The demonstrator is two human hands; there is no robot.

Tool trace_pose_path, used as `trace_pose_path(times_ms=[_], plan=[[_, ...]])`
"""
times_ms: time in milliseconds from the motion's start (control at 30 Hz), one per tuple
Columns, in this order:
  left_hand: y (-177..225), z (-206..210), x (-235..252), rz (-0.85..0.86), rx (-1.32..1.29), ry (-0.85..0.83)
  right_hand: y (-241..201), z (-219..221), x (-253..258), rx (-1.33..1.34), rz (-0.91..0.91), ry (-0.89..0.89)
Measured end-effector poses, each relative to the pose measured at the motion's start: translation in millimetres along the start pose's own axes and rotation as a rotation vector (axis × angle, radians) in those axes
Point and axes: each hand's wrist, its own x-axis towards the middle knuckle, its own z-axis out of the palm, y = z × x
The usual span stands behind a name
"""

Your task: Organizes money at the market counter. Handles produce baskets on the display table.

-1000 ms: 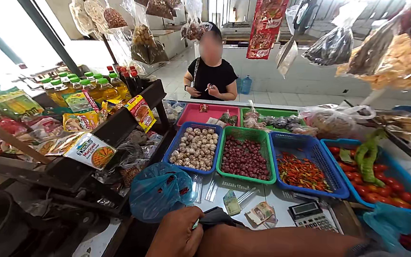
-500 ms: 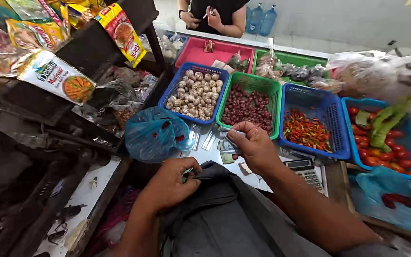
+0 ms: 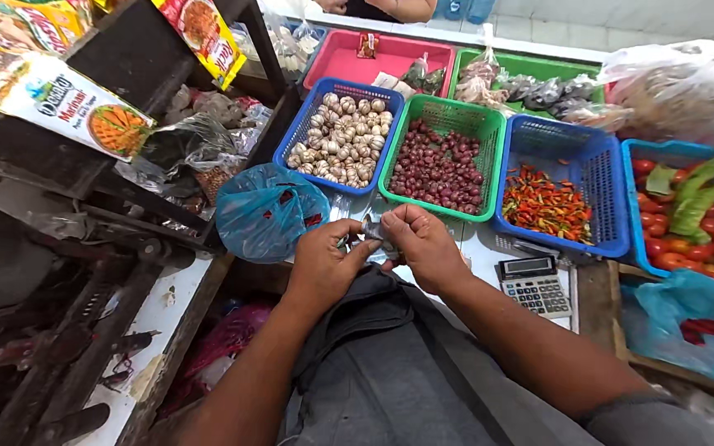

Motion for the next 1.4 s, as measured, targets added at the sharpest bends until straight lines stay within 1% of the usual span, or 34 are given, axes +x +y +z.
trace_pose_path(times_ms=[67,133,267,333,433,533,600,633,733,867,933,1000,1200,1333,1400], plan=[[-0.2,-1.2,-0.9,-0.010,0.006,0.011,-2.3,-7.8,1.3,0.019,0.017,0.034],[-1.3,-4.7,-1.6,-0.038,0.001,0.027,-3.1,-25.1,4.5,0.039,0.012,0.114],[-10.2,-10.1,-3.5,-0.144,-0.093,0.110,8.9,-81.1,13.0,0.028,-0.083,0.394],[-13.4,-8.3,-6.4,-0.227,-0.178,0.142,20.1,-104.2,7.5,-0.007,-0.098,0.489],[-17.6,-2.9,-10.7,-0.319,-0.299,0.132,42.2,-126.6,-8.4,-0.134,-0.116,0.556],[-19.9,2.9,-9.6,-0.396,-0.407,0.096,69.0,-142.7,-25.5,-0.428,-0.173,0.629],[-20.3,6.0,-8.5,-0.429,-0.445,0.064,81.1,-149.8,-39.4,-0.573,-0.197,0.636],[-20.6,7.1,-8.2,-0.438,-0.456,0.046,84.9,-151.3,-45.4,-0.576,-0.206,0.640],[-20.1,10.4,-6.5,-0.440,-0.429,0.005,96.0,-155.1,-57.7,-0.436,-0.171,0.648],[-19.2,12.4,-4.1,-0.431,-0.403,-0.035,109.0,-155.9,-63.7,-0.207,-0.071,0.682],[-18.0,13.6,-3.6,-0.422,-0.367,-0.058,108.4,-153.7,-63.8,-0.133,-0.024,0.691],[-19.5,15.2,-4.7,-0.398,-0.347,-0.060,104.4,-148.9,-62.0,-0.092,0.002,0.665],[-20.4,15.7,-5.5,-0.397,-0.368,-0.054,99.8,-132.6,-44.2,-0.114,-0.109,0.593],[-24.6,13.7,-6.8,-0.385,-0.375,-0.065,92.2,-127.5,-41.0,-0.098,-0.047,0.531],[-26.5,13.2,-7.2,-0.392,-0.399,-0.044,86.7,-126.8,-40.2,-0.106,-0.028,0.530]])
